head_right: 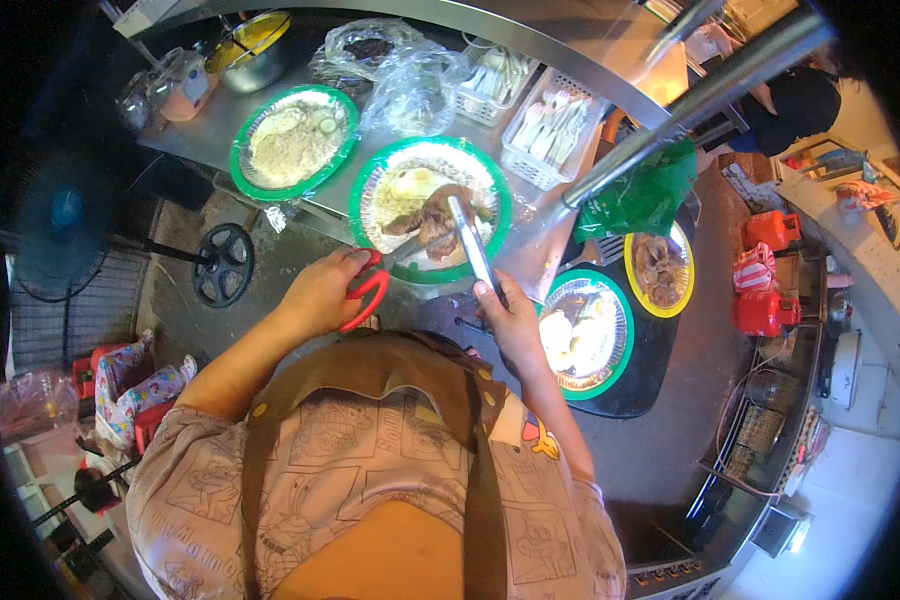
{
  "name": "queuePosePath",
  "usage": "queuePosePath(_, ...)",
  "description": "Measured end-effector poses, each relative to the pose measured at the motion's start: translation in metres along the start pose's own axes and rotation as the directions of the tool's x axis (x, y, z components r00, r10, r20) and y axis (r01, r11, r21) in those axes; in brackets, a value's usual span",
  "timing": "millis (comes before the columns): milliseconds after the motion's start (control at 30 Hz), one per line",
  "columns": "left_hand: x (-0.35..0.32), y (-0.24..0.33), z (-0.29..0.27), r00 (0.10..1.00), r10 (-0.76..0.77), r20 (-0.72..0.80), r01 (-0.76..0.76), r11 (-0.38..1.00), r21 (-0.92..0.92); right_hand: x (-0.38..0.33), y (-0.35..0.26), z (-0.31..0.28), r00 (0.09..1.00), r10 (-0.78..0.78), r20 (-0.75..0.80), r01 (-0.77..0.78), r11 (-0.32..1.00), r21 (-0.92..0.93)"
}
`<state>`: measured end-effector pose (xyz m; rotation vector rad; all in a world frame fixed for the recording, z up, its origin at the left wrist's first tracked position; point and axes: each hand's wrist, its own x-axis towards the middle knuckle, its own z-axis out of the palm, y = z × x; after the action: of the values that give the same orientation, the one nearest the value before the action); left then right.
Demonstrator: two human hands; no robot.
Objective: The person scoops rice from a large pan into disposable bowls, adds sliced cucumbers, cuts meat with scissors, and tops the bowls with seaweed and sauces. The person handles multiple bowls in sequence, arranging toppings and condiments before finishing the assembly.
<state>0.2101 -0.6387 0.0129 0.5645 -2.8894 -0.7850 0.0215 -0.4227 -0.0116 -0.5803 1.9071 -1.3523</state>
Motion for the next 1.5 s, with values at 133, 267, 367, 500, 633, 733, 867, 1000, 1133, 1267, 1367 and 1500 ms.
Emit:
queuePosePath(133, -0.007, -0.029, -0.009, 0.999, 0.022, 0.024, -0.024, 0.995, 0.095, 0.0, 0.01, 0.029, 0.999, 0.034, 0.017, -0.033, 0.997, -0.062)
queuePosePath(267, -0.003, -0.05, -0.02, 0.99, 0.143, 0.01, -0.142, 0.969, 0.203, 0.0, 0.003, 0.036, 0.981, 0.136, 0.14, -0.151, 0.983, 0.108)
queuePosePath(367, 0.003, -0.059, -0.027, 0.971, 0.238, -0.002, -0.233, 0.954, 0.19, 0.001, -0.001, 0.037, 0.967, 0.222, 0.125, -0.241, 0.956, 0.166)
queuePosePath(500, 0.007, -0.054, -0.033, 0.951, 0.108, 0.291, -0.126, 0.991, 0.044, -0.001, 0.014, 0.03, 0.977, 0.167, 0.135, -0.197, 0.947, 0.254)
queuePosePath(633, -0.012, -0.081, -0.021, 0.873, 0.181, 0.453, -0.027, 0.945, -0.325, -0.002, 0.025, 0.028, 0.996, 0.093, -0.002, -0.09, 0.963, 0.253)
queuePosePath(733, -0.019, -0.082, -0.015, 0.817, 0.151, 0.556, 0.178, 0.852, -0.493, -0.001, 0.033, 0.025, 0.998, 0.06, -0.034, -0.051, 0.973, 0.223)
queuePosePath(867, -0.005, -0.075, -0.002, 0.783, 0.133, 0.607, 0.3, 0.774, -0.557, 0.002, 0.04, 0.021, 0.999, 0.036, -0.016, -0.031, 0.97, 0.243)
queuePosePath(1000, 0.0, -0.082, 0.026, 0.86, 0.061, 0.507, 0.285, 0.767, -0.576, 0.01, 0.051, 0.011, 0.999, 0.01, 0.04, -0.016, 0.989, 0.15)
queuePosePath(1133, 0.006, -0.08, 0.031, 0.841, -0.006, 0.541, 0.403, 0.674, -0.619, 0.014, 0.046, 0.015, 0.999, 0.033, 0.014, -0.034, 0.996, 0.087)
queuePosePath(1267, 0.009, -0.069, 0.02, 0.761, -0.053, 0.647, 0.557, 0.567, -0.608, 0.017, 0.035, 0.03, 0.997, 0.071, -0.009, -0.07, 0.995, 0.075)
queuePosePath(1367, 0.006, -0.072, 0.025, 0.798, -0.04, 0.602, 0.516, 0.563, -0.646, 0.018, 0.028, 0.036, 0.995, 0.095, -0.003, -0.093, 0.977, 0.194)
queuePosePath(1500, 0.008, -0.07, 0.024, 0.869, -0.075, 0.489, 0.414, 0.651, -0.636, 0.023, 0.027, 0.032, 0.993, 0.081, 0.091, -0.093, 0.986, 0.135)
